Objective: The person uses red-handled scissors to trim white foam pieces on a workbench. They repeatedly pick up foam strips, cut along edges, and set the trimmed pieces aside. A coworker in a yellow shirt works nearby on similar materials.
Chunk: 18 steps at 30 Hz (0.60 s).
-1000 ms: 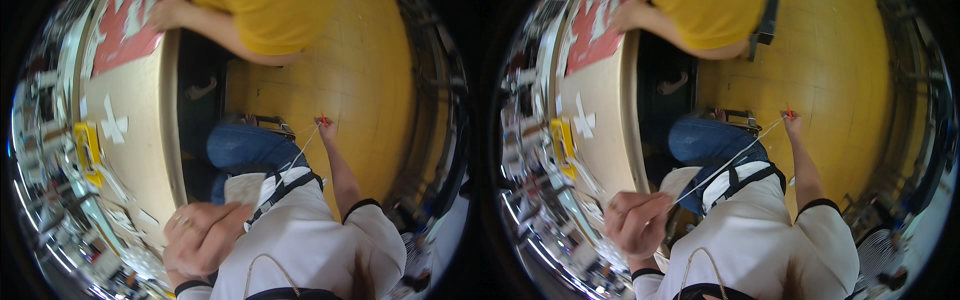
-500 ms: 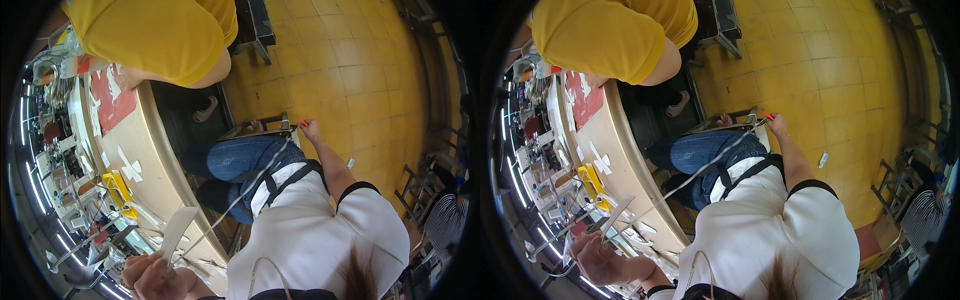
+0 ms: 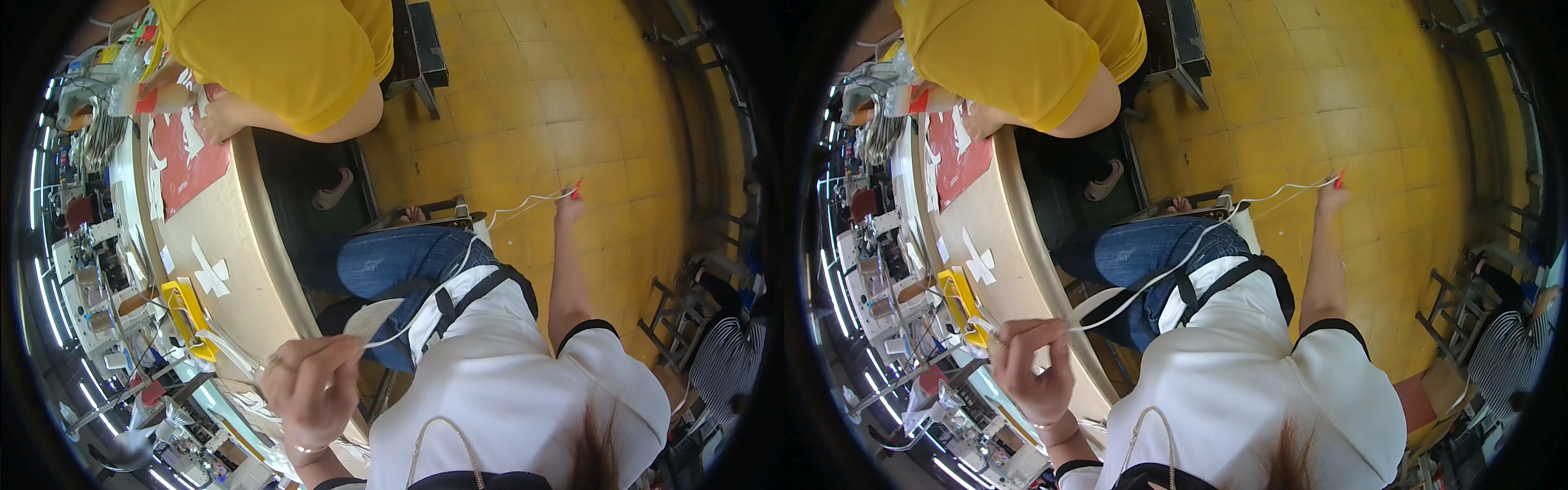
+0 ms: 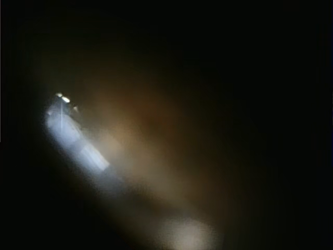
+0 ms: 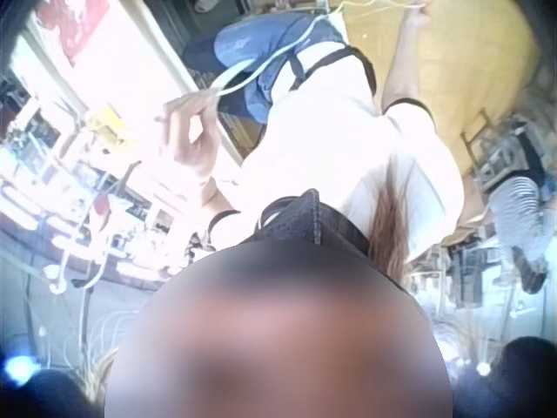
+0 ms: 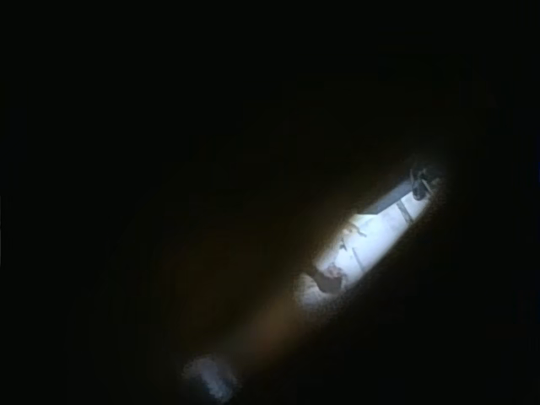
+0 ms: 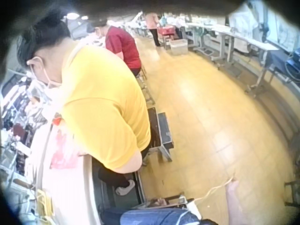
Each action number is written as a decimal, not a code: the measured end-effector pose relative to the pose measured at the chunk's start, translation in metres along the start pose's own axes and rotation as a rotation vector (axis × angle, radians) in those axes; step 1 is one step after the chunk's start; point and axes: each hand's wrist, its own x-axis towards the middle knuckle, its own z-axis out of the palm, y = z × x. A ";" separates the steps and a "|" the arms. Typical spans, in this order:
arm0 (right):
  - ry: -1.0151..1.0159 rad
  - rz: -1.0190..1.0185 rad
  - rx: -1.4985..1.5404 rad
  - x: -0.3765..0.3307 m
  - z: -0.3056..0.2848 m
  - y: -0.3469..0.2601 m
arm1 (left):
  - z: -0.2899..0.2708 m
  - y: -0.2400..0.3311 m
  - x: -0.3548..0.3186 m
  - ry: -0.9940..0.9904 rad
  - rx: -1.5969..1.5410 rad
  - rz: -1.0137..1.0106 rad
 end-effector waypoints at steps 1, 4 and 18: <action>0.044 0.088 0.092 0.015 -0.002 -0.014 | 0.005 0.000 0.002 -0.038 -0.047 0.047; 0.040 0.012 0.637 0.062 -0.017 -0.077 | 0.015 0.001 0.007 -0.084 -0.098 0.071; 0.697 -0.914 0.162 0.168 -0.256 -0.447 | 0.022 0.008 0.017 0.181 -0.357 0.233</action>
